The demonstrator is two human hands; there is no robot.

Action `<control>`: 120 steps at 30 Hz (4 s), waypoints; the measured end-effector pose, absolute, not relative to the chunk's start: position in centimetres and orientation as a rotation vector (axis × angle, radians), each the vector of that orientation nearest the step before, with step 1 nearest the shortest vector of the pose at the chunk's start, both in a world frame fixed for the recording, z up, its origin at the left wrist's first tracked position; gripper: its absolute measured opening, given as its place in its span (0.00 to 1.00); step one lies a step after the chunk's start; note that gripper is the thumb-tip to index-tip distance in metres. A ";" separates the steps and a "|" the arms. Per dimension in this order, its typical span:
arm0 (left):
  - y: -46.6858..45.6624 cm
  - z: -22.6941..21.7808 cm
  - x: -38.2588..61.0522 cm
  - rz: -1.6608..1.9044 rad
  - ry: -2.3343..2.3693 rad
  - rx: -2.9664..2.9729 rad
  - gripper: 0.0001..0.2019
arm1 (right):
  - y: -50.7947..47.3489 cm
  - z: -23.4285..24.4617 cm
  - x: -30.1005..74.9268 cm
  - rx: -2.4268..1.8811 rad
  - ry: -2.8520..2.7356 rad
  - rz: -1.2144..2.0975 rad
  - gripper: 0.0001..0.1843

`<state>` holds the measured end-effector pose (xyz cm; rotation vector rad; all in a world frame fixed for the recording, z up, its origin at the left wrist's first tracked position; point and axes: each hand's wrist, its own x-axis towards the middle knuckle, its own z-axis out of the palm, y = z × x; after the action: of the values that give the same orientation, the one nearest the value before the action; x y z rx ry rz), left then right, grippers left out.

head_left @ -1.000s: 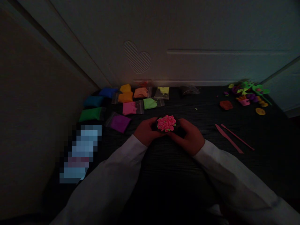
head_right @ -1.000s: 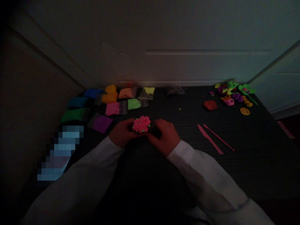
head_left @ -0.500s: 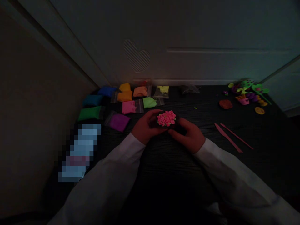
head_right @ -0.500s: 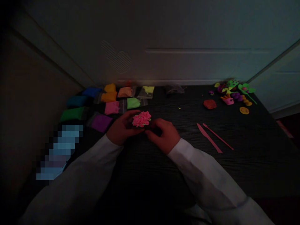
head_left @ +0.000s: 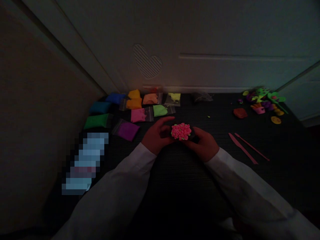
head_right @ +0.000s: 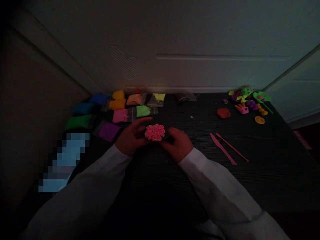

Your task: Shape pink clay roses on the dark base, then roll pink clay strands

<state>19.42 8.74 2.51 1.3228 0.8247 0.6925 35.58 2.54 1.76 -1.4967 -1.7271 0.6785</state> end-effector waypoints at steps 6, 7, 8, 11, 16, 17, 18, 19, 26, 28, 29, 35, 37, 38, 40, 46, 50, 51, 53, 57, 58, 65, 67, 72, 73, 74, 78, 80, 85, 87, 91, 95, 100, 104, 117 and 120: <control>8.8 2.4 19.4 0.652 0.836 1.336 0.32 | 2.6 1.5 35.7 -1.533 -1.806 0.644 0.08; 8.9 2.2 19.3 0.644 0.837 1.341 0.32 | 2.6 1.5 35.7 -1.534 -1.822 0.628 0.08; 8.9 2.1 19.3 0.636 0.834 1.346 0.31 | 2.6 1.4 35.8 -1.535 -1.839 0.610 0.08; 9.0 1.8 19.3 0.641 0.812 1.365 0.30 | 2.7 1.4 35.9 -1.538 -1.891 0.550 0.07; 9.0 1.5 19.3 0.641 0.812 1.493 0.31 | 2.9 1.4 35.9 -1.595 -1.947 0.469 0.07; 9.0 1.5 19.3 0.641 0.812 1.540 0.31 | 2.9 1.4 35.9 -1.604 -1.955 0.472 0.07; 8.9 1.4 19.3 0.648 0.808 1.594 0.30 | 3.0 1.4 35.9 -1.613 -1.964 0.478 0.07; 8.9 1.2 19.3 0.660 0.801 1.649 0.30 | 3.0 1.4 35.9 -1.624 -1.972 0.485 0.07; 8.6 0.7 19.2 0.720 0.829 1.865 0.30 | 3.0 1.4 35.9 -1.663 -1.985 0.481 0.09; 8.6 0.7 19.2 0.699 0.829 1.869 0.30 | 3.0 1.4 36.0 -1.656 -1.992 0.475 0.08; 8.6 0.7 19.2 0.684 0.824 1.863 0.31 | 3.0 1.4 36.1 -1.651 -2.000 0.477 0.08; 8.6 0.9 19.2 0.624 0.844 1.859 0.31 | 3.1 1.5 36.5 -1.602 -2.047 0.550 0.06; 8.6 0.9 19.2 0.615 0.854 1.865 0.32 | 3.1 1.3 36.6 -1.596 -2.047 0.556 0.07; 8.6 0.9 19.2 0.618 0.850 1.857 0.33 | 3.1 1.3 36.6 -1.601 -2.031 0.547 0.07; 8.5 0.9 19.2 0.640 0.821 1.825 0.34 | 3.1 1.1 36.6 -1.607 -1.988 0.530 0.09; 8.5 0.9 19.2 0.635 0.815 1.833 0.32 | 3.2 1.2 36.6 -1.588 -1.979 0.569 0.05; 8.6 0.9 19.1 0.596 0.833 1.841 0.31 | 3.3 1.4 36.7 -1.592 -1.987 0.614 0.05; 8.6 0.9 19.1 0.592 0.830 1.836 0.31 | 3.3 1.4 36.7 -1.597 -1.990 0.628 0.05; 8.6 0.8 19.0 0.596 0.822 1.821 0.31 | 3.4 1.4 36.8 -1.594 -2.003 0.653 0.05; 8.7 0.8 19.1 0.595 0.825 1.808 0.31 | 3.5 1.3 36.8 -1.582 -2.004 0.660 0.04; 8.7 0.8 19.1 0.591 0.826 1.807 0.31 | 3.4 1.3 36.8 -1.582 -1.997 0.652 0.04; 8.6 0.9 19.1 0.635 0.812 1.862 0.31 | 3.2 1.2 36.7 -1.616 -1.954 0.526 0.10; 8.6 0.9 19.1 0.629 0.814 1.905 0.31 | 3.2 1.1 36.7 -1.628 -1.973 0.509 0.11; 8.7 1.0 19.0 0.627 0.792 2.000 0.32 | 3.2 0.8 36.9 -1.615 -2.011 0.490 0.14; 8.7 1.0 19.0 0.629 0.781 2.010 0.32 | 3.2 0.8 37.0 -1.621 -2.019 0.484 0.15; 8.7 1.0 19.0 0.629 0.774 2.017 0.32 | 3.3 0.7 37.0 -1.628 -2.028 0.476 0.16; 8.7 0.9 19.0 0.617 0.778 2.030 0.32 | 3.3 0.5 37.1 -1.627 -2.055 0.449 0.18; 8.8 0.8 18.8 0.604 0.787 2.023 0.33 | 3.3 0.5 37.3 -1.600 -2.055 0.440 0.18; 9.1 0.5 17.9 0.587 0.801 1.973 0.33 | 2.8 0.2 37.8 -1.559 -2.037 0.399 0.20; 9.2 0.5 17.7 0.588 0.803 1.991 0.31 | 2.7 0.1 37.8 -1.547 -2.036 0.387 0.22; 9.2 0.3 17.8 0.565 0.868 2.125 0.27 | 2.9 -0.2 37.8 -1.535 -2.042 0.365 0.22; 9.4 0.0 17.9 0.549 0.933 2.250 0.23 | 3.1 -0.4 37.8 -1.534 -2.050 0.364 0.22; 9.7 0.0 17.6 0.570 0.945 2.248 0.22 | 3.1 -0.5 37.9 -1.533 -2.044 0.363 0.21; 9.5 0.3 17.7 0.581 0.943 2.281 0.22 | 3.1 -0.6 37.9 -1.534 -2.042 0.367 0.23; 9.1 0.2 18.3 0.658 0.930 2.294 0.22 | 3.0 -0.4 37.7 -1.508 -1.988 0.429 0.22; 9.1 0.1 18.5 0.680 0.935 2.254 0.19 | 3.1 -0.2 37.6 -1.483 -1.952 0.469 0.20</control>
<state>18.45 9.11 0.15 2.2541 0.9347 0.6803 37.57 3.10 -0.19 -1.4829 -1.9519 0.4688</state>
